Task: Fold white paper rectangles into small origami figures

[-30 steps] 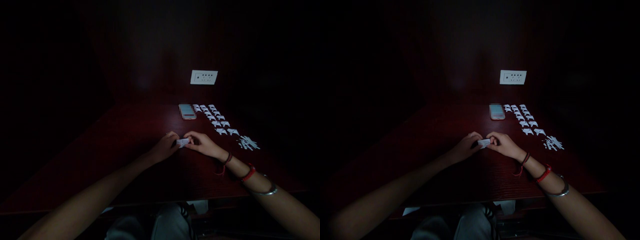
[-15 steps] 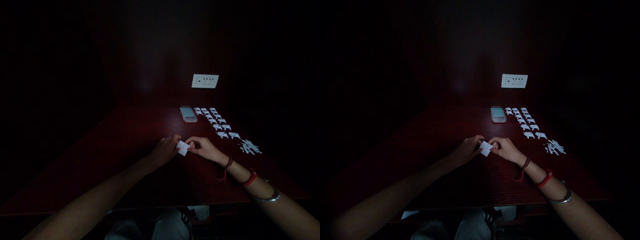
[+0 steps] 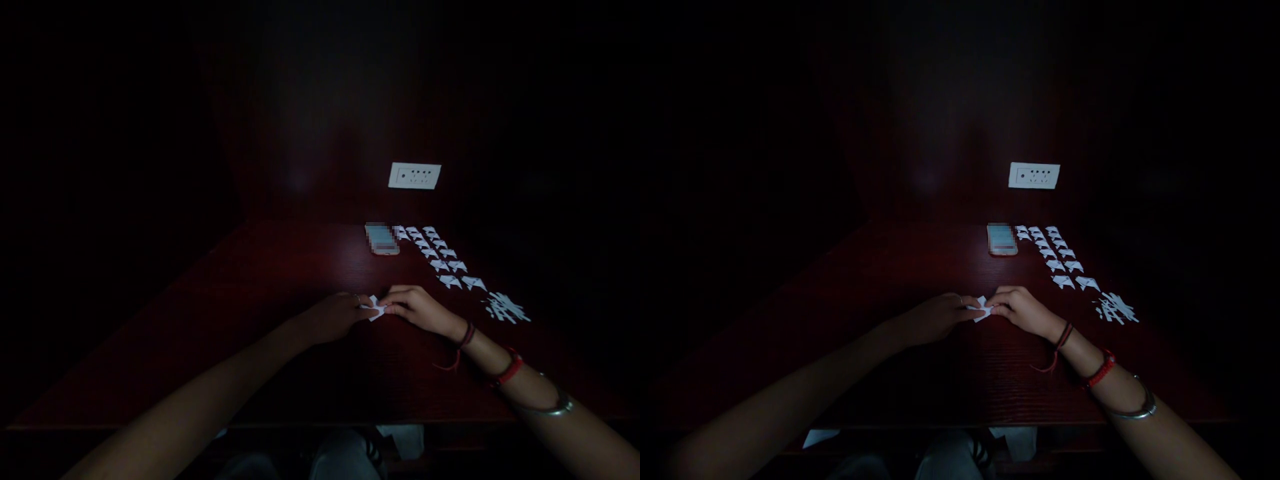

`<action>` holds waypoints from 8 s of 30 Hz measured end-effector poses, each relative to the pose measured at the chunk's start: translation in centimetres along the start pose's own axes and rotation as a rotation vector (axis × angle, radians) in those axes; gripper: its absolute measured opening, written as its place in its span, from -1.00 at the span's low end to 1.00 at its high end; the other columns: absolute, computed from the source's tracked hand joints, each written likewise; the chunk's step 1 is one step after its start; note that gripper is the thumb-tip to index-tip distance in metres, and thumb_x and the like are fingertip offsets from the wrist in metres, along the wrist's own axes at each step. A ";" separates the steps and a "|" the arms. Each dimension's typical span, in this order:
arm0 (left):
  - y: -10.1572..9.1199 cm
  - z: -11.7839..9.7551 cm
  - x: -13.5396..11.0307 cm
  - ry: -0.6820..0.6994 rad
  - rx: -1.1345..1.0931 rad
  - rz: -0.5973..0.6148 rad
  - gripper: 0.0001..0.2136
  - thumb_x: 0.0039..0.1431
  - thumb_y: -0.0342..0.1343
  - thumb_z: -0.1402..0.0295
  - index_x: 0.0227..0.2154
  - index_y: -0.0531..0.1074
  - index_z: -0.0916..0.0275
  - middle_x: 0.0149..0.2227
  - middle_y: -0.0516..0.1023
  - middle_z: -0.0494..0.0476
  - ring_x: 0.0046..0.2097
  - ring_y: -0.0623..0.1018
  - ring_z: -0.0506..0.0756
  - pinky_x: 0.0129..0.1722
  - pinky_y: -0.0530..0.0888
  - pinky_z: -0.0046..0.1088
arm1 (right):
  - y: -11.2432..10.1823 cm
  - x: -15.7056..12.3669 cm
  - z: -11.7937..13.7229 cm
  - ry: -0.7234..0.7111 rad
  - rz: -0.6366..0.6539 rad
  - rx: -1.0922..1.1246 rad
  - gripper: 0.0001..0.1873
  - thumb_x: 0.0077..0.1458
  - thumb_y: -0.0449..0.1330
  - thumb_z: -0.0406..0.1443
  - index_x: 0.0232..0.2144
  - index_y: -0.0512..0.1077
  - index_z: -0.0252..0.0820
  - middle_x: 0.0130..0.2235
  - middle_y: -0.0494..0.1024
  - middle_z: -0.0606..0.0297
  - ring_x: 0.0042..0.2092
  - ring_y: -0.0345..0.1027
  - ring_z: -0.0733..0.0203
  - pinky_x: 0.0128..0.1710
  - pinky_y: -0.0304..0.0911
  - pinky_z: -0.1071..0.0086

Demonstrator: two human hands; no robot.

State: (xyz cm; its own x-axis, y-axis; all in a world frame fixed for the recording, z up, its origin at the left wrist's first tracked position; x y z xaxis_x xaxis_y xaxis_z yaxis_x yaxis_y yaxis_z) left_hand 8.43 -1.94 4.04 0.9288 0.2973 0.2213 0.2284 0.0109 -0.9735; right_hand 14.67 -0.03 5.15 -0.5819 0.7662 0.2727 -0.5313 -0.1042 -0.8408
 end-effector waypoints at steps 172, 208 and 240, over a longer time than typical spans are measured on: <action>0.7 0.5 0.1 -0.079 0.097 0.040 -0.62 0.07 -0.18 0.57 -0.05 0.14 0.13 -0.10 0.21 0.09 -0.15 0.29 0.04 -0.20 0.23 -0.43 | 1.3 -1.3 2.0 -0.166 0.102 -0.549 -0.74 0.01 -0.06 -0.37 -0.28 0.38 -0.18 -0.40 0.38 0.27 -0.38 0.23 0.32 -0.33 0.11 0.43; -0.1 0.9 0.1 -0.023 0.003 -0.002 -0.76 0.11 -0.11 0.39 -0.13 0.25 0.21 -0.10 0.28 0.11 -0.05 0.27 0.05 -0.08 0.18 -0.38 | 0.7 -0.7 2.0 -0.099 -0.002 -0.340 -0.74 0.03 -0.02 -0.23 -0.29 0.40 -0.20 -0.35 0.37 0.25 -0.31 0.25 0.30 -0.26 0.16 0.41; -0.1 -0.1 0.3 -0.048 0.076 0.018 -0.76 0.14 -0.16 0.38 -0.16 0.28 0.29 -0.18 0.33 0.16 -0.14 0.31 0.06 -0.10 0.21 -0.40 | -0.2 -0.6 -0.5 0.136 -0.152 -0.053 -0.89 -0.08 0.06 -0.35 -0.50 0.39 -0.25 -0.52 0.36 0.35 -0.50 0.19 0.41 -0.50 0.07 0.53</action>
State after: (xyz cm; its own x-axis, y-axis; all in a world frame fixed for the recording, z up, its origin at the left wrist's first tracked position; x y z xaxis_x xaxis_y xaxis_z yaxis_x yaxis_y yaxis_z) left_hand 8.78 -1.97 4.19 0.9171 0.3435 0.2024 0.1873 0.0769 -0.9793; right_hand 15.44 -0.14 4.87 -0.4067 0.8495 0.3360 -0.5716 0.0503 -0.8190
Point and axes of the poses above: each hand's wrist, its own x-axis towards the middle knuckle, its own y-axis out of the palm, z = x × y, the point moved 10 cm from there along x, towards the middle knuckle
